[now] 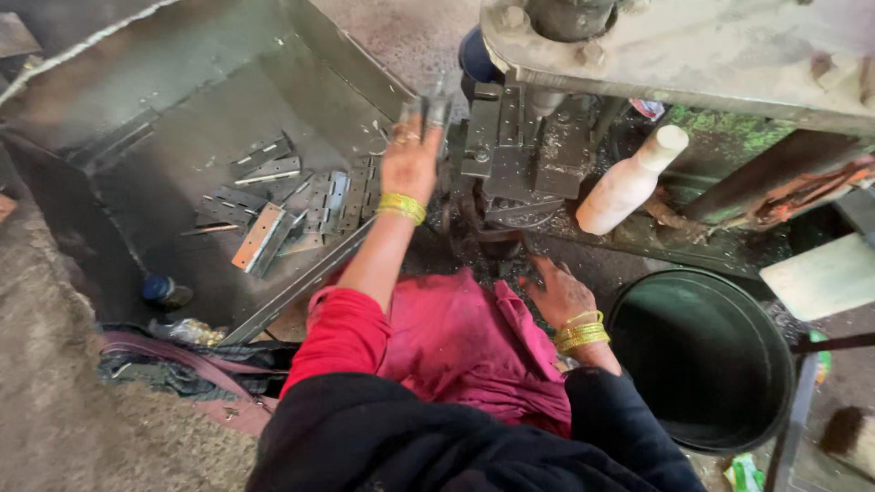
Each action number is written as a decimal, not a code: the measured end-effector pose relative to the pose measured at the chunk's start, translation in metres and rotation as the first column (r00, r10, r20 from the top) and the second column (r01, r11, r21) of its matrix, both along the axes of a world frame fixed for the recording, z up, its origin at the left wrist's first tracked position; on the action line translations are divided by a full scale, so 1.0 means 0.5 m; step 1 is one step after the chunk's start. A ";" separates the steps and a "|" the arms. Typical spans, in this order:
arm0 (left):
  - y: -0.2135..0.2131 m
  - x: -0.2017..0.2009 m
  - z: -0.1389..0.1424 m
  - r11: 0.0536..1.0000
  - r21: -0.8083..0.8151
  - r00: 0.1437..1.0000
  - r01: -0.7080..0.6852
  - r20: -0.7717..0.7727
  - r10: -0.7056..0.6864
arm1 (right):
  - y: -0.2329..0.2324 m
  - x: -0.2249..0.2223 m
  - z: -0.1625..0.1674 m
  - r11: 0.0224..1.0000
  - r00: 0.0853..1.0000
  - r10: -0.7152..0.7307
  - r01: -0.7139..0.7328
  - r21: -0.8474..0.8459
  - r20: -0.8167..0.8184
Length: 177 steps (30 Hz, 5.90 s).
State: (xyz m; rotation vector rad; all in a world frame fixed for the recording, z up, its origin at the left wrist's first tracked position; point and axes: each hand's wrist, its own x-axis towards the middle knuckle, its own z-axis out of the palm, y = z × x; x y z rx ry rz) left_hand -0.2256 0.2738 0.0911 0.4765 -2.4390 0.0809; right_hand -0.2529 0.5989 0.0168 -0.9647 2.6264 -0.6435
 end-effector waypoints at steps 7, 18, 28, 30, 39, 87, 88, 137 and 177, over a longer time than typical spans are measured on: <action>-0.008 0.027 -0.007 0.998 0.004 0.992 -0.056 -0.113 0.056 | -0.001 -0.018 -0.008 1.000 1.000 -0.013 0.013 -0.009 0.011; 0.026 0.020 -0.004 0.977 -0.179 0.987 -0.116 -0.133 0.092 | 0.005 -0.029 -0.046 0.998 1.000 0.008 -0.008 -0.060 0.001; 0.275 -0.055 -0.104 0.995 -0.081 0.891 0.059 0.453 -0.016 | 0.005 -0.040 -0.050 1.000 0.993 -0.009 0.012 -0.028 0.117; 0.290 -0.056 -0.099 0.965 0.262 0.787 -0.003 0.596 -0.159 | 0.003 -0.036 -0.039 0.999 0.991 -0.029 0.031 -0.009 0.128; 0.235 -0.080 -0.092 0.959 0.278 0.827 -0.057 0.551 -0.110 | 0.018 -0.038 -0.098 0.998 0.995 -0.055 0.053 0.026 0.084; 0.192 -0.209 -0.096 0.962 0.236 0.859 -0.136 0.512 -0.004 | 0.051 -0.027 -0.295 0.996 0.993 -0.061 0.068 -0.059 0.103; 0.187 -0.211 -0.096 0.974 0.189 0.864 -0.122 0.503 0.010 | 0.050 -0.033 -0.289 0.997 0.992 -0.075 0.075 0.008 0.104; 0.233 -0.131 -0.085 0.932 0.340 0.827 -0.124 0.555 -0.093 | 0.006 -0.075 -0.071 0.993 0.992 -0.113 0.112 -0.021 -0.058; 0.173 -0.240 -0.110 0.946 0.283 0.862 -0.160 0.507 -0.005 | 0.035 -0.059 -0.226 0.983 0.986 -0.144 0.133 0.128 0.080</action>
